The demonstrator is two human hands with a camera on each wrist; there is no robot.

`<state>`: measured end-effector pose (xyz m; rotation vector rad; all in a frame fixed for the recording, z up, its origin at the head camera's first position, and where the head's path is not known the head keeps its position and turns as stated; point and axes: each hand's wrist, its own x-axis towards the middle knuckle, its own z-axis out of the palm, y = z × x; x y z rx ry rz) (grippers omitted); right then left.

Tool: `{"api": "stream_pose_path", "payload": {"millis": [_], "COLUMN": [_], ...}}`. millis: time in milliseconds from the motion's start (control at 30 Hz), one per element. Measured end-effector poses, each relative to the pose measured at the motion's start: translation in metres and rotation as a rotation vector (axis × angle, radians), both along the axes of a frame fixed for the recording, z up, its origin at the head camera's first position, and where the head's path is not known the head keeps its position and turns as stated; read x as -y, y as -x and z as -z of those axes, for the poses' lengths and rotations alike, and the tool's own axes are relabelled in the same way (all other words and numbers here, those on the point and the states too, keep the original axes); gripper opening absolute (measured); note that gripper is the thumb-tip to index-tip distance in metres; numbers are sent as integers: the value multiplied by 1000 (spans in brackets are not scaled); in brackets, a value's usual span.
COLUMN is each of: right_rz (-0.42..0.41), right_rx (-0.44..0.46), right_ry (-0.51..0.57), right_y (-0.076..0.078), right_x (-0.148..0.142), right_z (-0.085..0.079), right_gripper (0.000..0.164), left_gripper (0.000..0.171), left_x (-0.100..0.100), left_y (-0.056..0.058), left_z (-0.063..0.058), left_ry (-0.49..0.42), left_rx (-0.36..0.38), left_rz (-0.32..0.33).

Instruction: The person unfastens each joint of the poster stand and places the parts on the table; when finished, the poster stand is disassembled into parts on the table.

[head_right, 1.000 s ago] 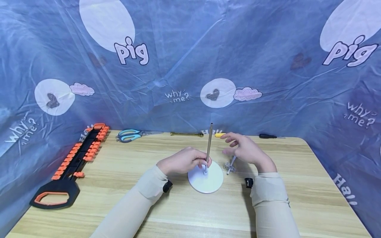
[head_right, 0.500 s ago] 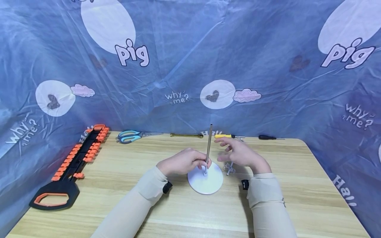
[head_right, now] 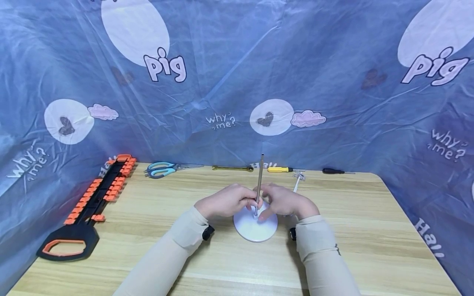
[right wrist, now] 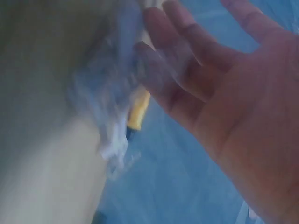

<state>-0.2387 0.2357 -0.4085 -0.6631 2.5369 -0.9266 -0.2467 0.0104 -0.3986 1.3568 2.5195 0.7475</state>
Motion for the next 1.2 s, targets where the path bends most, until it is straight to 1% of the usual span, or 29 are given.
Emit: {"api": "stream_pose_path", "payload": {"millis": [100, 167, 233, 333, 500, 667, 867, 1100, 1200], "right_rz": [-35, -35, -21, -8, -24, -12, 1, -1, 10], "right_rx": [-62, -89, -100, -101, -87, -60, -44, -72, -81], "right_ry": [-51, -83, -116, -168, -249, -280, -288, -312, -316], "right_y": [-1, -1, -2, -4, -8, -10, -13, -13, -12], "right_x": [8, 12, 15, 18, 20, 22, 24, 26, 27], "right_z": [6, 9, 11, 10, 6, 4, 3, 6, 8], "right_gripper": [68, 63, 63, 73, 93, 105, 109, 108, 110], "left_gripper": [15, 16, 16, 16, 15, 16, 16, 18, 18], "left_x": [1, 2, 2, 3, 3, 4, 6, 10, 13], "left_y": [1, 1, 2, 3, 4, 5, 5, 7, 9], "left_z": [0, 0, 0, -1, -1, 0, 0, -1, -2], "left_ry": [7, 18, 21, 13, 0, 7, 7, 0, 3], "left_rx": [-23, -37, -42, -52, -47, -38, 0, 29, 40], "left_rz": [-1, 0, 5, 11, 11, 4, -10, -31, -43]}}
